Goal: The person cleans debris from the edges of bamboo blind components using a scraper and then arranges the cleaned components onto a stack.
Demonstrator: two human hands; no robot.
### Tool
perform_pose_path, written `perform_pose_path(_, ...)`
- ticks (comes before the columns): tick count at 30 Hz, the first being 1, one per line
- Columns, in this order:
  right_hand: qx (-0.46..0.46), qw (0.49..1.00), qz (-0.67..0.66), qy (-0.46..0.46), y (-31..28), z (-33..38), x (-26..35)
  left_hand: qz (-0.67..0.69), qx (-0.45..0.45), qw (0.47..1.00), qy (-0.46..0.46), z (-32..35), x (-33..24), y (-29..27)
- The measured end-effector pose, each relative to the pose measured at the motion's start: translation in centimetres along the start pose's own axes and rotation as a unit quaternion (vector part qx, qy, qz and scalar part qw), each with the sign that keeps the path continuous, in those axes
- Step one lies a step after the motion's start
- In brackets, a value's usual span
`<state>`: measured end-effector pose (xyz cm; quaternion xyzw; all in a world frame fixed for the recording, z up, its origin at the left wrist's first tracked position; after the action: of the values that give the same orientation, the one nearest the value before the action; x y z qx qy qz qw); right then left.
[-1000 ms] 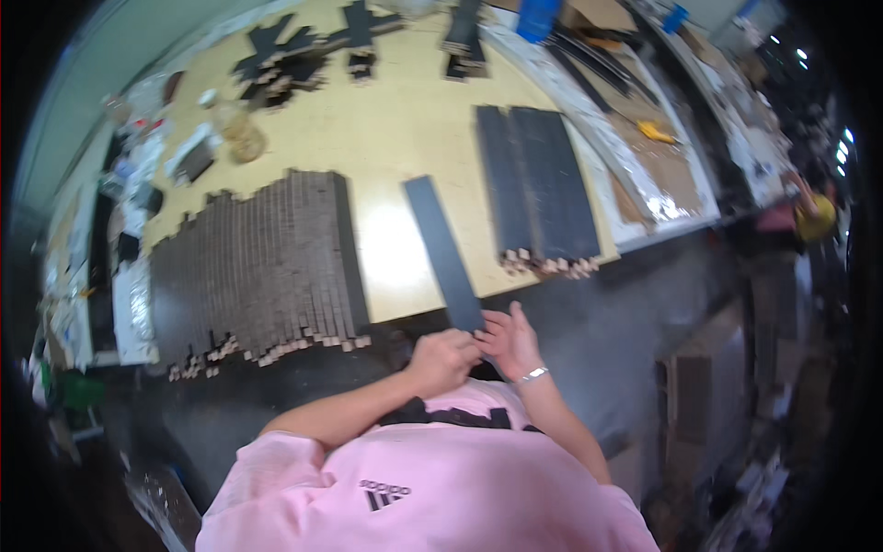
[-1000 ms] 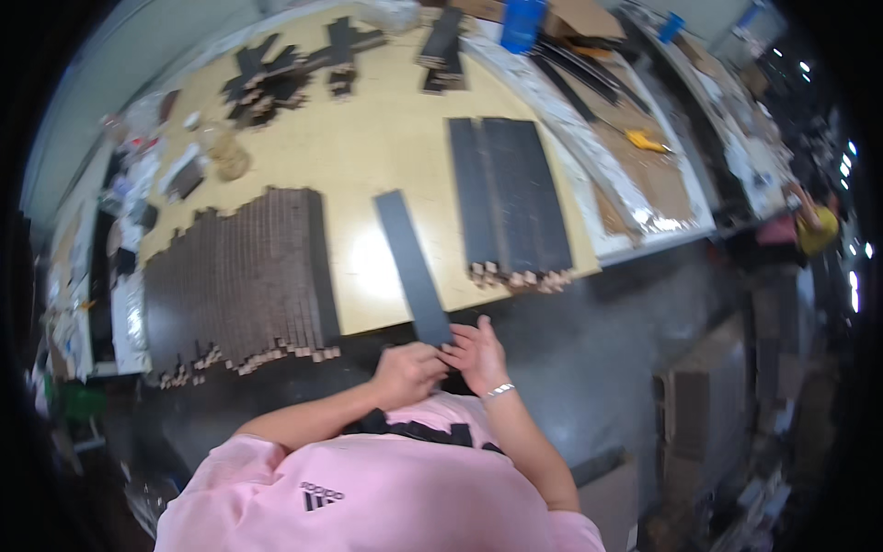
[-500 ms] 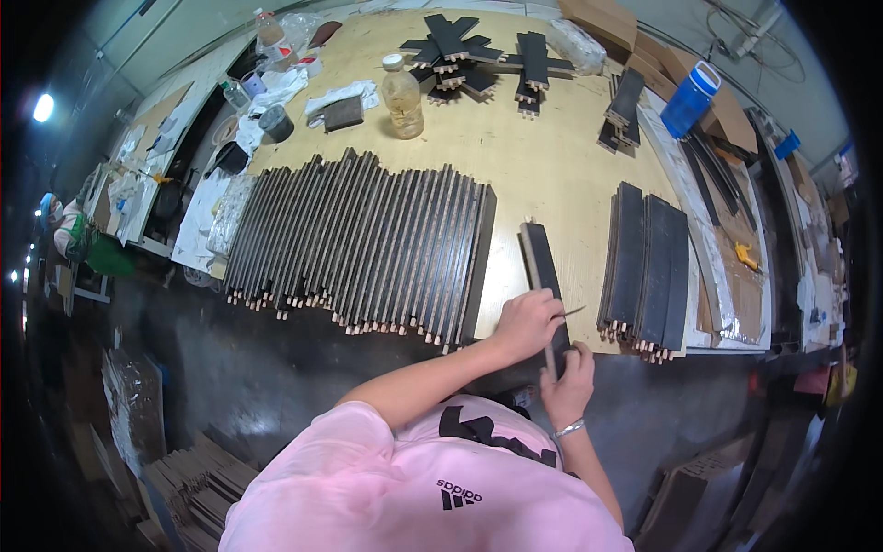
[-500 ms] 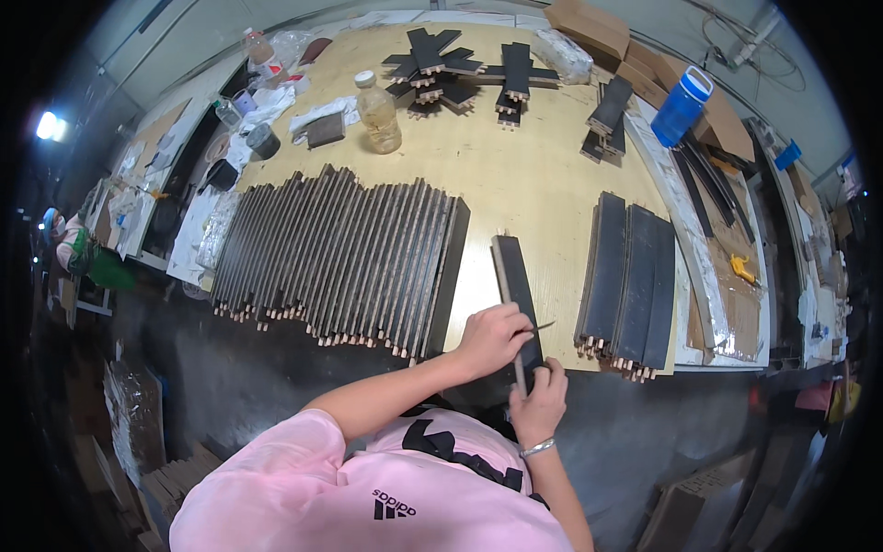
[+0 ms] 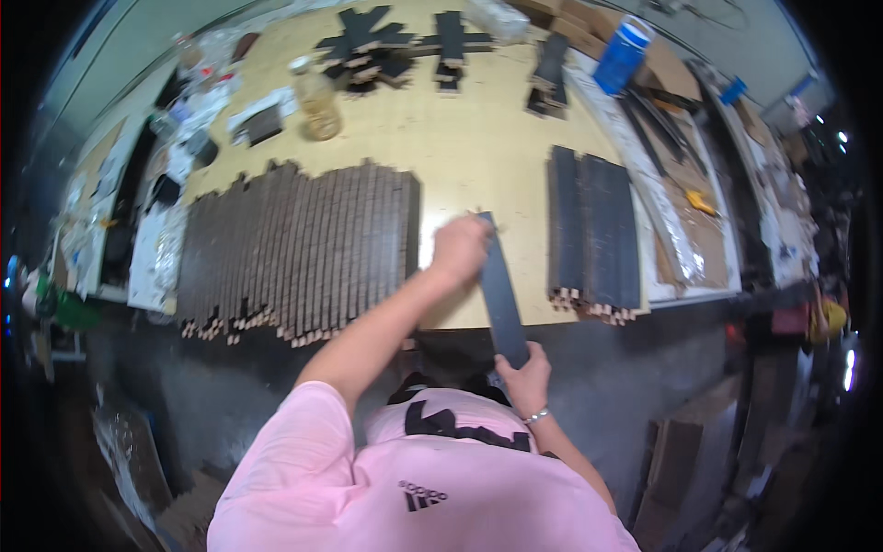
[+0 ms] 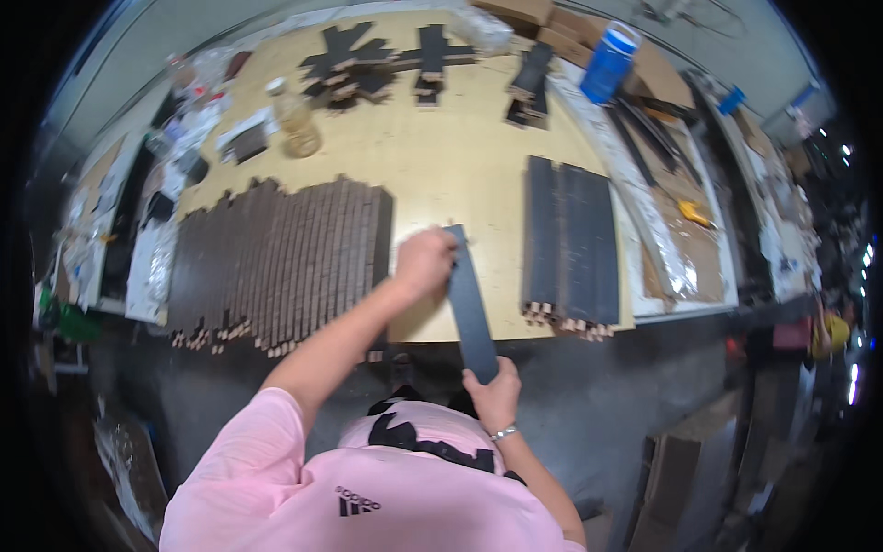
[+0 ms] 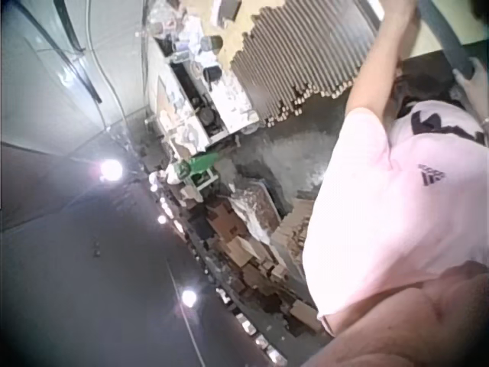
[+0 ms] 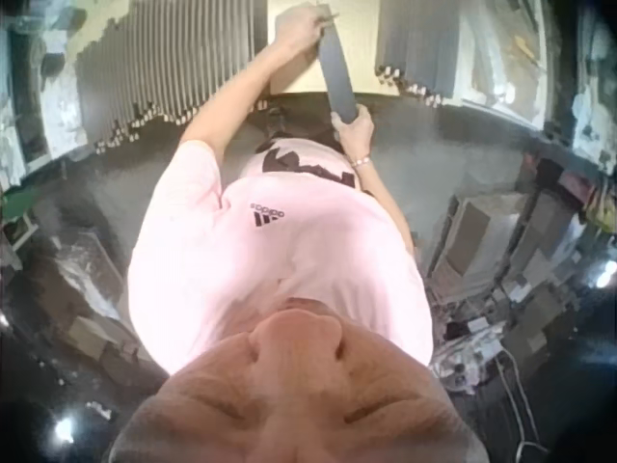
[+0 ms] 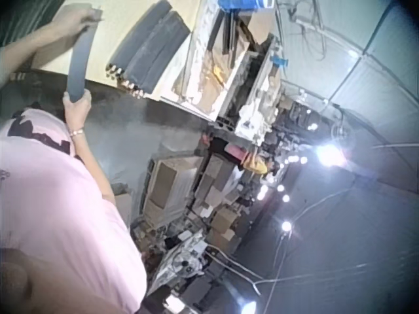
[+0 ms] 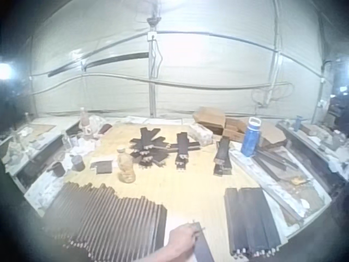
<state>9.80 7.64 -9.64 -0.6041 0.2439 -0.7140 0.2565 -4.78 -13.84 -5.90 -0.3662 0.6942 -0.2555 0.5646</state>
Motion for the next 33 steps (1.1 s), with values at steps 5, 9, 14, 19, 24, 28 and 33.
perform_pose_path(5,-0.01,1.0,-0.015,0.004,0.0,0.3,0.0,-0.057,-0.012,0.998,-0.008,-3.9,2.2,1.0)
perform_pose_path(9,0.067,0.989,-0.092,0.097,0.1,0.2,-0.6,-0.031,-0.046,0.998,0.043,0.2,0.5,3.0)
perform_pose_path(14,0.132,0.875,-0.413,0.213,-0.2,0.7,-2.9,0.046,0.141,0.97,0.19,13.7,-8.0,3.3)
perform_pose_path(19,0.172,0.805,-0.504,0.262,-0.8,1.0,-3.1,0.032,0.062,0.989,0.133,9.0,-6.2,3.1)
perform_pose_path(24,0.192,0.784,-0.527,0.264,-0.5,0.7,-3.3,0.025,0.055,0.988,0.139,9.5,-5.0,3.1)
perform_pose_path(28,0.145,0.877,-0.404,0.217,0.0,0.4,-2.3,0.11,0.048,0.982,0.143,14.3,-6.5,0.1)
perform_pose_path(33,0.063,0.986,-0.146,-0.044,1.7,-1.3,3.8,0.178,-0.024,0.981,0.069,13.5,-5.5,-5.1)
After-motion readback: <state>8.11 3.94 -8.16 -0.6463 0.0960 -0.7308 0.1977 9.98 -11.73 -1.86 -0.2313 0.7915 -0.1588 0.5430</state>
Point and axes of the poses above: each hand's wrist, its own z-axis away from the middle knuckle, its own y-axis out of the palm, x = y × z, the point moved 4 cm from there along -z, towards the middle knuckle, and after that the axes turned 3 degrees about z, right-handed, at the moved point
